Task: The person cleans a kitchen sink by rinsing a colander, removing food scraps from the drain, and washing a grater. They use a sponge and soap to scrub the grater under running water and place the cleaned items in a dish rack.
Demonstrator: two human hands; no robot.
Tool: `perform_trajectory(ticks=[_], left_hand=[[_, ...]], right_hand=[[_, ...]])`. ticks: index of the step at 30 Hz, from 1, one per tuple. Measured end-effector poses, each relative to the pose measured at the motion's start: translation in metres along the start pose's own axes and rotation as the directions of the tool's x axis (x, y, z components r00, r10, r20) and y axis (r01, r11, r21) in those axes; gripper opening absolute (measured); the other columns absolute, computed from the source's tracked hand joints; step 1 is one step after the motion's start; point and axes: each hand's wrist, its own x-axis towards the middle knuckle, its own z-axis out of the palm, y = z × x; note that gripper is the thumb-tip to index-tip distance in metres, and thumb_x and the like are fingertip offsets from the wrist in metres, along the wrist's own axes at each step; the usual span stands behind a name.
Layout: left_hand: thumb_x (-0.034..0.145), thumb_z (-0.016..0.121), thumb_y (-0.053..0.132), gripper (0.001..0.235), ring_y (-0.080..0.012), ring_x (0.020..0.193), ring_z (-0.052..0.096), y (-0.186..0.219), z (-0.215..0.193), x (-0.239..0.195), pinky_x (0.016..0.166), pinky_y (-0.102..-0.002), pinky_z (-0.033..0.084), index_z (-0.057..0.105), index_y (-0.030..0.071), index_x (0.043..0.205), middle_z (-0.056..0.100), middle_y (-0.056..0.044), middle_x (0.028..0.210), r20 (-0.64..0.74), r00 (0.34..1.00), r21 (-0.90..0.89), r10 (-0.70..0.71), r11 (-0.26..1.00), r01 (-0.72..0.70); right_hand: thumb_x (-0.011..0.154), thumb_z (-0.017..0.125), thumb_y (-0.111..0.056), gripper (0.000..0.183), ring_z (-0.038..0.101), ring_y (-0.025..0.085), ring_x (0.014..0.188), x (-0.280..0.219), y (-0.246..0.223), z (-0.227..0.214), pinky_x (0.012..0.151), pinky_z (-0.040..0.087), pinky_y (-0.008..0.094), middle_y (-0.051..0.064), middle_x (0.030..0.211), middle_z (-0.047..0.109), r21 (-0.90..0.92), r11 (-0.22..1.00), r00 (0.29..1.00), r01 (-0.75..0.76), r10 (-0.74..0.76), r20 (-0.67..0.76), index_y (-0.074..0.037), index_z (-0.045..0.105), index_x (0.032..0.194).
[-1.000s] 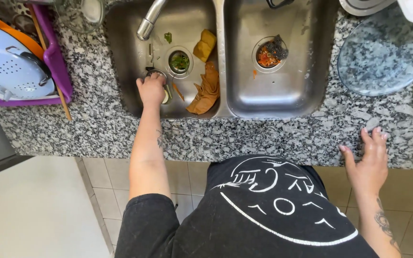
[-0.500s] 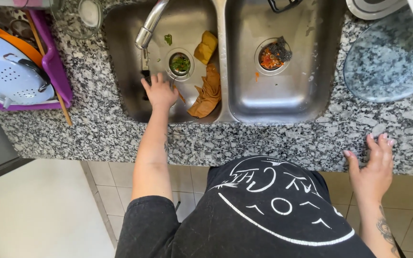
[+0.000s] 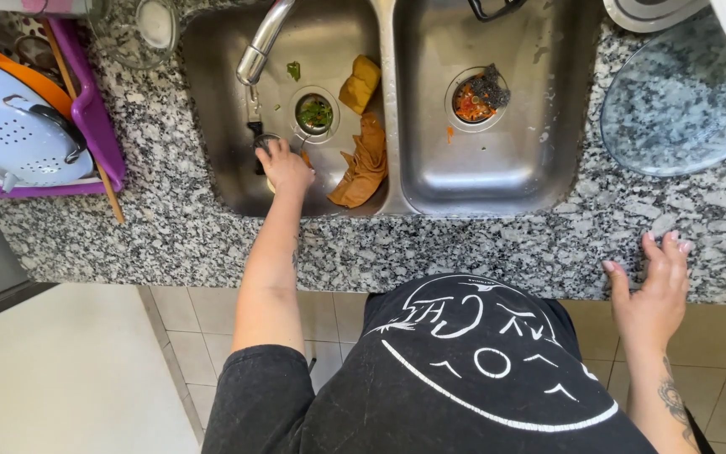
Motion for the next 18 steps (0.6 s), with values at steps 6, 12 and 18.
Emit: perform_trajectory(ticks=[6,12,18], left_hand=[[0.078,0.050,0.024,0.033,-0.0287,0.114,0.037,0.007,0.013,0.012,0.090,-0.048,0.023,0.069,0.016,0.103,0.050,-0.007,0.118,-0.234,0.971,-0.182,-0.047,0.983,0.004],[0.074,0.059,0.030,0.025,-0.0273,0.093,0.047,0.011,0.016,0.028,0.074,-0.043,0.027,0.072,0.011,0.082,0.056,-0.007,0.098,-0.542,0.838,-0.339,-0.060,0.928,-0.153],[0.067,0.080,0.046,0.031,-0.0211,0.066,0.057,0.002,-0.003,0.024,0.054,-0.037,0.047,0.071,0.016,0.068,0.057,-0.003,0.072,-0.599,0.784,-0.422,0.161,0.769,-0.480]], right_hand=[[0.094,0.060,-0.026,0.054,0.024,0.041,0.138,-0.001,0.004,0.005,0.105,0.026,0.056,0.026,0.147,0.037,0.014,1.000,1.000,0.012,-0.011,-0.025,0.003,0.046,0.138],[0.093,0.060,-0.025,0.054,0.025,0.041,0.138,-0.001,0.003,0.005,0.105,0.026,0.057,0.025,0.148,0.037,0.008,1.000,1.000,0.003,-0.002,-0.020,0.001,0.046,0.138],[0.092,0.060,-0.026,0.055,0.025,0.040,0.139,0.000,0.000,0.003,0.105,0.027,0.056,0.025,0.148,0.037,0.012,1.000,1.000,-0.025,0.025,-0.003,0.001,0.046,0.138]])
